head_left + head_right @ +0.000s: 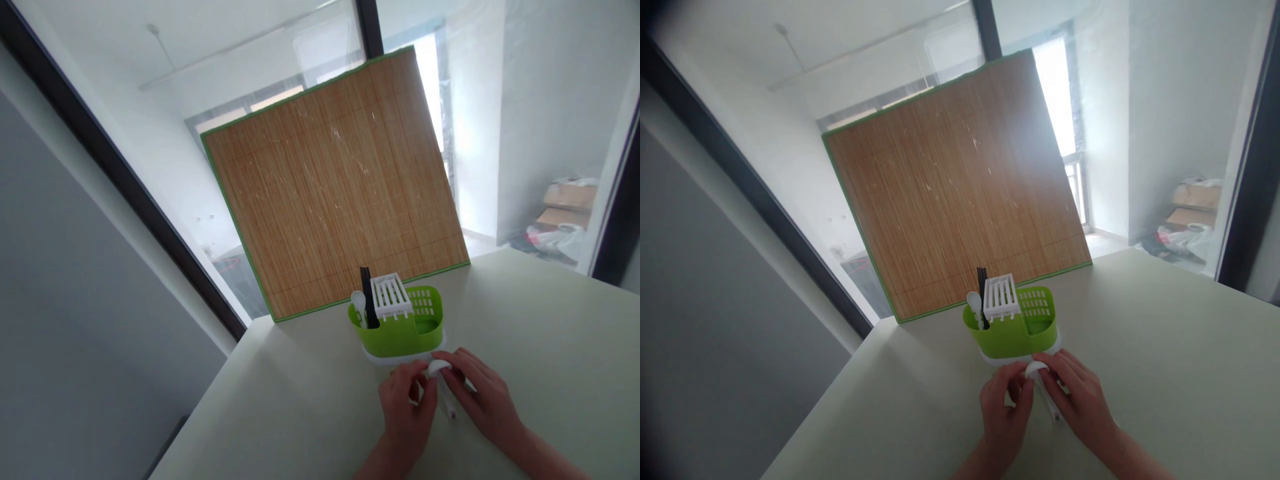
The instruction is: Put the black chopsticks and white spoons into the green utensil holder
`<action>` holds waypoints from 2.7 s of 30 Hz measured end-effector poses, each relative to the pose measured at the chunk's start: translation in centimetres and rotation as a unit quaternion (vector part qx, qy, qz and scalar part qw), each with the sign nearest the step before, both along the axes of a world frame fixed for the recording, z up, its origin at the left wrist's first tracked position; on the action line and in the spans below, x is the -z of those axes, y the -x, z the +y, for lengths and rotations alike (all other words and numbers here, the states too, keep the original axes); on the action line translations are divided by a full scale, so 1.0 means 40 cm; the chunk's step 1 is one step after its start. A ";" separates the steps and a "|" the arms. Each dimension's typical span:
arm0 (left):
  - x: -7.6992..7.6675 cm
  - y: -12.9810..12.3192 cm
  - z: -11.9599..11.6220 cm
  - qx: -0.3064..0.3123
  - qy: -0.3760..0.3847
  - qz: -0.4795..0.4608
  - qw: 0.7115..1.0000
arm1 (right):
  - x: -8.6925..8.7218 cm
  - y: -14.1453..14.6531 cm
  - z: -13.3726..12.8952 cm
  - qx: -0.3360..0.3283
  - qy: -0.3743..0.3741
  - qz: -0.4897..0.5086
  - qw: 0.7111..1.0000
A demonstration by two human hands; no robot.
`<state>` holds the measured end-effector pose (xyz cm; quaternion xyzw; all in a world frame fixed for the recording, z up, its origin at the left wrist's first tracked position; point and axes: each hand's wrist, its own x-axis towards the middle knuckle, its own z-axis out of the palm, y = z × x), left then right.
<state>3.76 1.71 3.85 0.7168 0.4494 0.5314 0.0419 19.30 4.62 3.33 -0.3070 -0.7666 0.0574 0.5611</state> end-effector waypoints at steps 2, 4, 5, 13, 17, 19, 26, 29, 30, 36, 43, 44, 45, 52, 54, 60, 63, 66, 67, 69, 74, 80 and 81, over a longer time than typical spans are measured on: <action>-0.011 -0.006 0.001 -0.020 -0.017 0.013 1.000 | 0.002 0.000 -0.001 -0.006 0.003 -0.003 1.000; -0.020 -0.010 0.005 -0.039 -0.041 0.031 0.998 | 0.001 0.000 -0.002 -0.011 0.006 -0.002 1.000; -0.025 -0.010 0.007 -0.046 -0.054 0.041 0.997 | 0.000 0.000 -0.002 -0.013 0.006 0.001 1.000; -0.145 0.074 0.021 -0.105 -0.172 0.077 0.976 | -0.005 -0.012 -0.001 -0.027 0.021 -0.002 0.999; -0.257 0.150 0.055 -0.211 -0.235 0.020 0.949 | -0.001 -0.034 0.025 0.055 0.039 -0.004 0.998; -0.297 0.179 0.090 -0.250 -0.233 -0.001 0.940 | 0.006 -0.051 0.049 0.132 0.051 -0.043 0.989; -0.288 0.235 0.238 -0.278 -0.043 0.030 0.959 | 0.065 -0.108 0.128 0.271 0.111 -0.256 0.921; -0.254 0.247 0.273 -0.309 0.062 0.085 0.945 | 0.081 -0.110 0.133 0.274 0.132 -0.294 0.906; -0.244 0.250 0.280 -0.315 0.086 0.099 0.940 | 0.083 -0.109 0.132 0.272 0.138 -0.300 0.904; -0.212 0.267 0.312 -0.322 0.158 0.134 0.924 | 0.078 -0.107 0.127 0.277 0.169 -0.320 0.890; -0.204 0.269 0.329 -0.324 0.179 0.215 0.904 | 0.095 -0.112 0.134 0.255 0.186 -0.313 0.896; -0.202 0.268 0.329 -0.322 0.177 0.227 0.902 | 0.098 -0.113 0.135 0.249 0.187 -0.310 0.898; -0.200 0.266 0.328 -0.320 0.174 0.237 0.901 | 0.099 -0.114 0.135 0.243 0.188 -0.307 0.901; -0.210 0.257 0.286 -0.333 0.119 0.230 0.907 | 0.073 -0.108 0.119 0.188 0.276 -0.254 0.908; -0.200 0.250 0.253 -0.335 0.058 0.186 0.922 | 0.063 -0.107 0.114 0.174 0.309 -0.250 0.901; -0.083 0.188 0.134 -0.233 -0.066 0.125 0.962 | 0.074 -0.127 0.120 0.150 0.332 -0.233 0.902; -0.015 0.145 0.094 -0.176 -0.035 0.133 0.975 | 0.091 -0.143 0.130 0.124 0.337 -0.246 0.900; 0.031 0.108 0.071 -0.138 0.016 0.117 0.983 | 0.096 -0.146 0.140 0.098 0.335 -0.239 0.906; 0.040 0.098 0.066 -0.124 0.034 0.110 0.986 | 0.091 -0.143 0.141 0.083 0.327 -0.230 0.913; 0.050 0.081 0.057 -0.094 0.067 0.097 0.989 | 0.073 -0.131 0.138 0.050 0.300 -0.201 0.931; 0.055 0.052 0.038 -0.034 0.110 0.069 0.991 | 0.010 -0.083 0.098 0.002 0.216 -0.081 0.973; 0.061 0.033 0.023 0.014 0.086 0.052 0.995 | -0.001 -0.041 0.042 0.022 0.103 0.013 0.994; 0.061 0.030 0.020 0.019 0.082 0.048 0.995 | 0.000 -0.037 0.036 0.023 0.088 0.018 0.996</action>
